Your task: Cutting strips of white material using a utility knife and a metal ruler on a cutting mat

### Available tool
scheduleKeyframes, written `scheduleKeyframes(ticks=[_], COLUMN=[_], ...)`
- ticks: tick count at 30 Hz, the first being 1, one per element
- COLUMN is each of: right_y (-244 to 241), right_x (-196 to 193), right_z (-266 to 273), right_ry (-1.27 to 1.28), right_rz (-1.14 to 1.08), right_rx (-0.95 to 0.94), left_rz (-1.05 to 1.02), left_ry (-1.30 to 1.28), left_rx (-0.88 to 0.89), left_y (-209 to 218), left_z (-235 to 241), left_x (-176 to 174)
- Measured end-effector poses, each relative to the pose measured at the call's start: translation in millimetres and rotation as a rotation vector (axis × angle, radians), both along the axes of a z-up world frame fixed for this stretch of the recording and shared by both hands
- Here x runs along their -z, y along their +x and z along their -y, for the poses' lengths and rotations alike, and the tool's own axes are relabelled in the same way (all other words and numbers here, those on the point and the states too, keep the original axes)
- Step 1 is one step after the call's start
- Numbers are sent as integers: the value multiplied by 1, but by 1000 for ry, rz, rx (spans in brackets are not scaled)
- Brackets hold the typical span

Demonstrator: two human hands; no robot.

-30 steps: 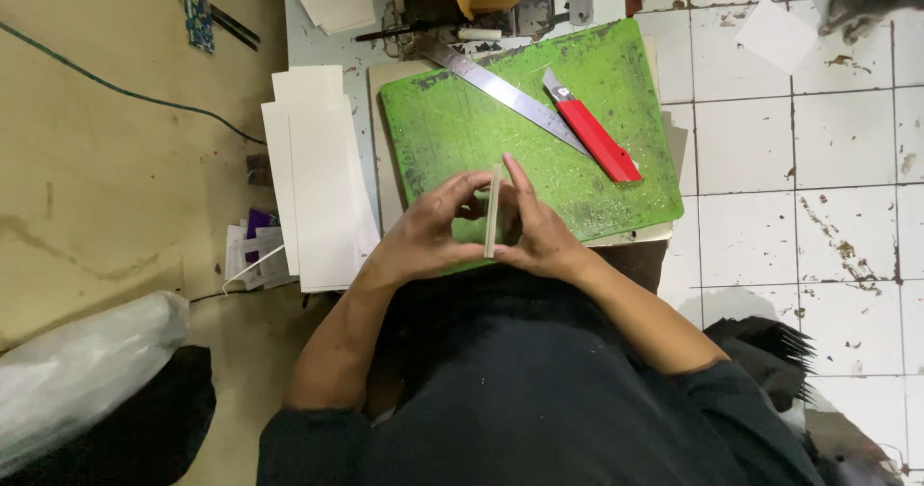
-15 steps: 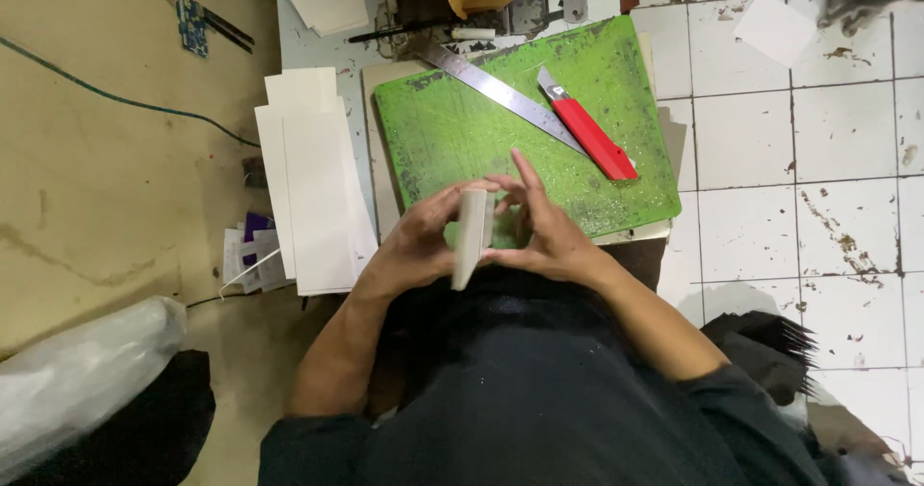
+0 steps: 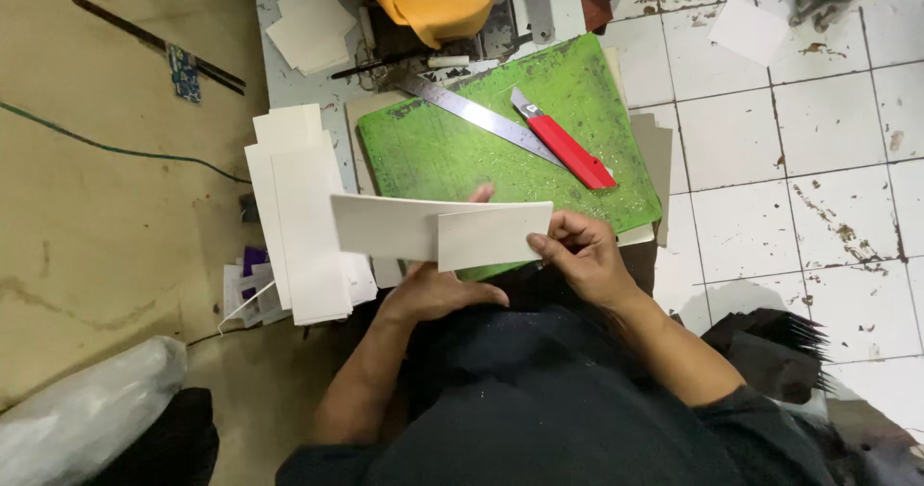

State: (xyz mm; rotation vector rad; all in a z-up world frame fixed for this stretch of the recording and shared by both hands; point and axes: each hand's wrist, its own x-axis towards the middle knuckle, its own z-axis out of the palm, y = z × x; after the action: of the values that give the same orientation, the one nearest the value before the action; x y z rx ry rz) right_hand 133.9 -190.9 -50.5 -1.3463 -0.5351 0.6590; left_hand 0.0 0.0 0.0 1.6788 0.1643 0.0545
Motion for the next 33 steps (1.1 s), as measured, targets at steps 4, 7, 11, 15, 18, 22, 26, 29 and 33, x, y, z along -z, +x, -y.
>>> scheduleKeyframes(ticks=[4,7,11,15,18,22,26,29,33], right_y=[11,10,8,10,11,15,25,29,28], right_x=[-10,-24,-30,-7,-9,-21,-49,-60,-81], right_z=[7,3,0,9,10,12,16,17,1], right_ry=[-75,-79,-98,-125,-147,-177,-126,-46,-179], right_rz=[183,302,412,358,302,289,209,211,432], right_rx=[29,67,49,59,72,59,18,18,-11], left_rz=[10,369,696,680,630,578,520,535,649], left_ry=[389,594,1219,1248,1160,1149,1137,1167,1269], left_rx=[268,30,-261,-223,-159,-110,-79,-111,-230], left_y=[-11,-5,29,47,50,56,55,55,56], left_z=[26,43,27,19,19,13,12,15,25], left_x=[-6,-3,-7,25,24,36,34,37,23])
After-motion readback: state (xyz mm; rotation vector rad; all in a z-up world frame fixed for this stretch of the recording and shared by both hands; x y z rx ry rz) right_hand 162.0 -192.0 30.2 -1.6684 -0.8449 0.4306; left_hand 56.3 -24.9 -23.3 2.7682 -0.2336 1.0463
